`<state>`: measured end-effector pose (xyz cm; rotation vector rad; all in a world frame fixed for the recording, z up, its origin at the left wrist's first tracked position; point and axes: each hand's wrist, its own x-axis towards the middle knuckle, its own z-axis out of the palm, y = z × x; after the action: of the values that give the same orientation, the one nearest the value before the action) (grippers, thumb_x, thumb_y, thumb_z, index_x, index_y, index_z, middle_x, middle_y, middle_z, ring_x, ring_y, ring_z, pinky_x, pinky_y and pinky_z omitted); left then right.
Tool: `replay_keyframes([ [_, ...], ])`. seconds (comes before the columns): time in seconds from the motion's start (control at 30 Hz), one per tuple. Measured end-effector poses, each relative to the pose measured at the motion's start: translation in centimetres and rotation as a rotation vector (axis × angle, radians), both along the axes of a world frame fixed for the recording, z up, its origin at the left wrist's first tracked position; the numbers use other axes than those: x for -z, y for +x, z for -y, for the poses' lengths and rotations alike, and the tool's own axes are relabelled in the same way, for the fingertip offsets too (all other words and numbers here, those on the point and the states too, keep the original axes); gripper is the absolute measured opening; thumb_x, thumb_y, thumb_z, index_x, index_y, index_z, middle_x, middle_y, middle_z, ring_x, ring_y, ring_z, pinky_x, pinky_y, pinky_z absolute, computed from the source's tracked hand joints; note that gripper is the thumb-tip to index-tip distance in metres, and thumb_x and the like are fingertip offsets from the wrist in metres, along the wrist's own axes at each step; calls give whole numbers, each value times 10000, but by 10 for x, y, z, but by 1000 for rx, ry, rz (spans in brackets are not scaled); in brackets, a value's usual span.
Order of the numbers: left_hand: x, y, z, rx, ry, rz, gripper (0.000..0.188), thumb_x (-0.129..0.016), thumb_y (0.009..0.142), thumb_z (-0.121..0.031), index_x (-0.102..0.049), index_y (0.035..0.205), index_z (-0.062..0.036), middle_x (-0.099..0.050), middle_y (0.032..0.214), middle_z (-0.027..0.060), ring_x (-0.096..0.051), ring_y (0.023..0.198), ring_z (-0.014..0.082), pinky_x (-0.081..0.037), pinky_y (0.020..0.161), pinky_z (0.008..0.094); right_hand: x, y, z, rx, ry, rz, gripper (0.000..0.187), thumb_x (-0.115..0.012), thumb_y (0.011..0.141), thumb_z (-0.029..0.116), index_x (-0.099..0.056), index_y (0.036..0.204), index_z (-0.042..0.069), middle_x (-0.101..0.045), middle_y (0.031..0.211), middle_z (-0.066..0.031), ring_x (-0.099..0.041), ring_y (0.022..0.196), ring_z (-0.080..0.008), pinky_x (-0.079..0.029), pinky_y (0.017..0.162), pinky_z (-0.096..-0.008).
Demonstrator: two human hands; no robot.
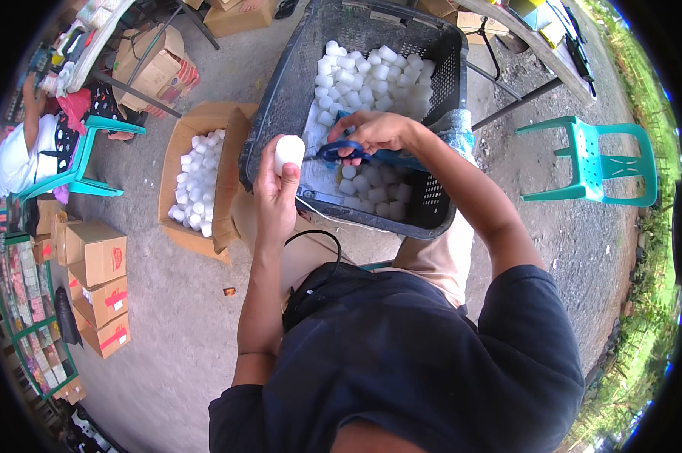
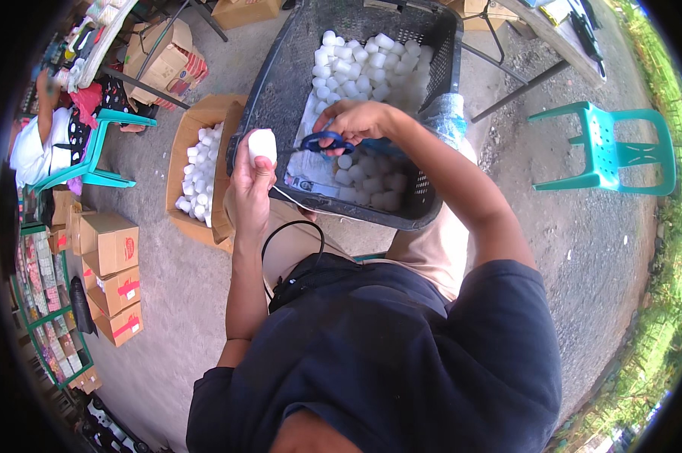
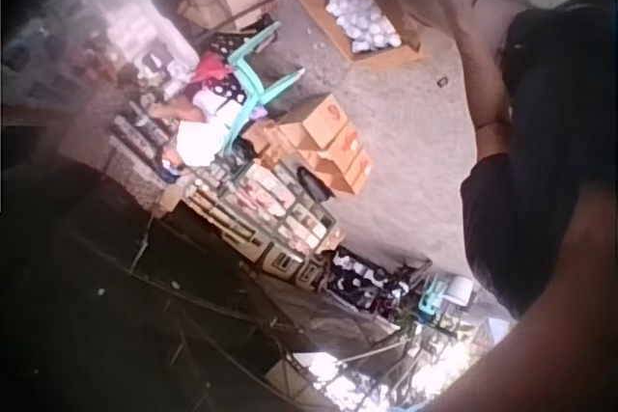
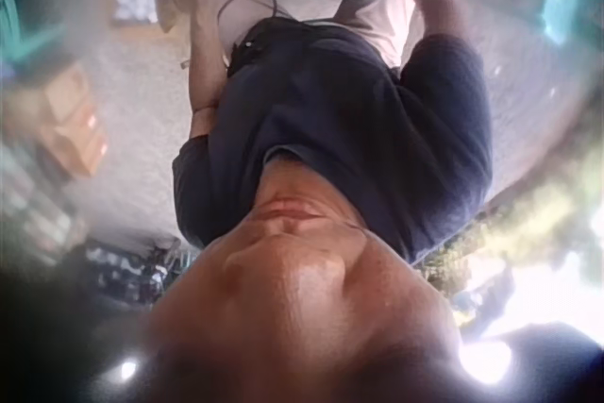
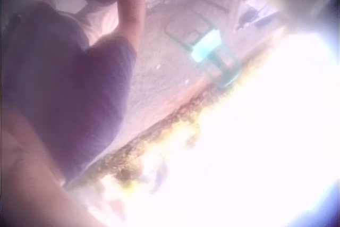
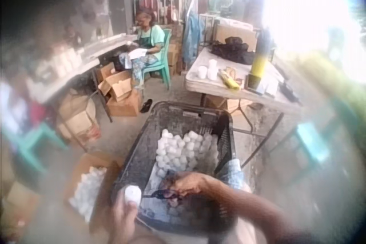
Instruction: The person repeatedly picks small white cylindrical objects from a basket, wipes them with a blue cloth, inserts a string, and cuts the string with scissors. The process is repeated for multiple items in a repetitive assembly loop.
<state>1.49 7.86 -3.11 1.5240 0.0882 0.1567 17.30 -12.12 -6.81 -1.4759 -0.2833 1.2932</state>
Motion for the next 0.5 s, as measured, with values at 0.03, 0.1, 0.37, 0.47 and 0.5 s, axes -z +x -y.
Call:
replay_keyframes([
  [0.03,-4,0,5,12,14,-7,441,-537,995,-317,-480,1305,-8,-566,1079,54,-510,958,109,-431,823,239,-24,-10,16,114,156,4,578,-724,782,53,-474,1297,-31,-681,874,-128,-677,691,-171,-528,603,-246],
  [0.1,-5,-1,15,36,37,-6,442,-538,994,-321,-487,1301,-7,-567,1083,52,-507,949,103,-428,814,234,-63,-39,33,344,530,66,639,-722,787,-3,-418,1349,-18,-670,991,-183,-691,823,-205,-556,750,-270],
  [0.37,-4,-6,41,224,50,-15,475,-555,985,-332,-485,1313,4,-583,1054,48,-509,907,91,-430,792,238,-104,-115,21,663,684,610,576,-677,828,-64,-432,1339,35,-662,989,-108,-670,951,-189,-539,817,-282],
  [0.47,-6,-11,42,213,36,0,485,-565,980,-337,-489,1311,10,-591,1068,51,-522,932,100,-434,823,248,-121,-121,28,831,812,744,524,-665,876,26,-431,1344,37,-662,989,-111,-656,939,-158,-530,829,-275],
  [0.5,-8,-14,44,202,8,23,489,-569,977,-338,-491,1310,12,-593,1076,53,-527,941,104,-435,834,252,-130,-120,27,879,956,734,512,-652,893,63,-420,1349,33,-659,979,-111,-650,937,-157,-520,844,-288],
])
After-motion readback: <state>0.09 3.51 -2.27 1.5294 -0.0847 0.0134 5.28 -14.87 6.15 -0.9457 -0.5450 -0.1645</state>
